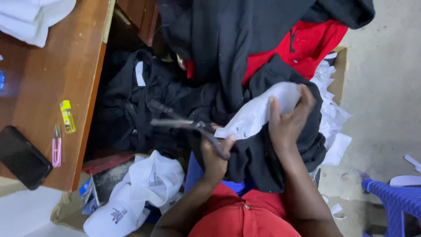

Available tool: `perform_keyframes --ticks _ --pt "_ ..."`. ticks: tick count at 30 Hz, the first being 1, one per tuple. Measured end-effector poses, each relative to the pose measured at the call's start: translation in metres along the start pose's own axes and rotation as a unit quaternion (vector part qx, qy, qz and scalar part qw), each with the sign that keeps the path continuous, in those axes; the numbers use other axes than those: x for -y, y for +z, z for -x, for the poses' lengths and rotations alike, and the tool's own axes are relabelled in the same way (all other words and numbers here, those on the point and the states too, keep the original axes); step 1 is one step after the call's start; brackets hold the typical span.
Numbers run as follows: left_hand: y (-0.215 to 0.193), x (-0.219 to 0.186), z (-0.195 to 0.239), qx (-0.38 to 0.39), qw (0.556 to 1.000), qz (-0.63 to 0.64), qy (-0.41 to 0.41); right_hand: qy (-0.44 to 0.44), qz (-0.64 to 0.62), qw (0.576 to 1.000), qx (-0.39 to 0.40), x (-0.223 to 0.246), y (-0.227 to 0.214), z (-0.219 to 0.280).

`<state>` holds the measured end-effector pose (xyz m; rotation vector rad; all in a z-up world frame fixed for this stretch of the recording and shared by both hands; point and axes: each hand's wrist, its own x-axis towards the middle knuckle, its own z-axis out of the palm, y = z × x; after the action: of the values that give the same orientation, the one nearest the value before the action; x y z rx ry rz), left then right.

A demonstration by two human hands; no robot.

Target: The person uses a pink utility knife to cut a logo patch on a black hoodie, then uses scissors to cut a white paper tag from the garment's interior.

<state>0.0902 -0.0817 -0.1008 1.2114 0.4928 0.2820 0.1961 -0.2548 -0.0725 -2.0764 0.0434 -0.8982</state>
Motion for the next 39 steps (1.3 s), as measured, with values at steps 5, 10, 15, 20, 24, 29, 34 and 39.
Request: perform_keyframes --ticks 5,10,15,20,24,29,34,39 --pt "0.002 -0.05 -0.013 0.086 0.995 -0.008 0.042 -0.1 0.225 0.968 0.056 0.04 -0.057 0.056" --pt "0.002 -0.049 -0.017 0.144 0.982 -0.115 -0.024 -0.115 -0.035 0.95 0.287 0.075 -0.039 0.07" --pt "0.0 -0.069 -0.025 0.235 0.964 -0.068 -0.106 -0.054 -0.044 0.938 0.339 0.065 -0.027 0.061" --pt "-0.018 -0.067 -0.029 0.36 0.923 -0.106 -0.082 0.055 -0.091 0.918 0.383 0.055 -0.027 0.047" --pt "-0.021 -0.121 -0.029 0.407 0.895 -0.185 0.001 0.091 -0.075 0.915 0.386 0.057 -0.029 0.049" --pt "-0.042 -0.147 -0.013 0.509 0.823 -0.253 0.005 0.12 -0.198 0.932 0.28 0.07 -0.061 0.009" --pt "-0.077 -0.122 0.018 0.553 0.652 -0.498 -0.142 0.241 -0.291 0.884 0.276 0.058 -0.069 0.014" --pt "-0.092 -0.11 0.026 0.555 0.637 -0.529 -0.075 0.267 -0.355 0.872 0.203 0.065 -0.064 0.029"
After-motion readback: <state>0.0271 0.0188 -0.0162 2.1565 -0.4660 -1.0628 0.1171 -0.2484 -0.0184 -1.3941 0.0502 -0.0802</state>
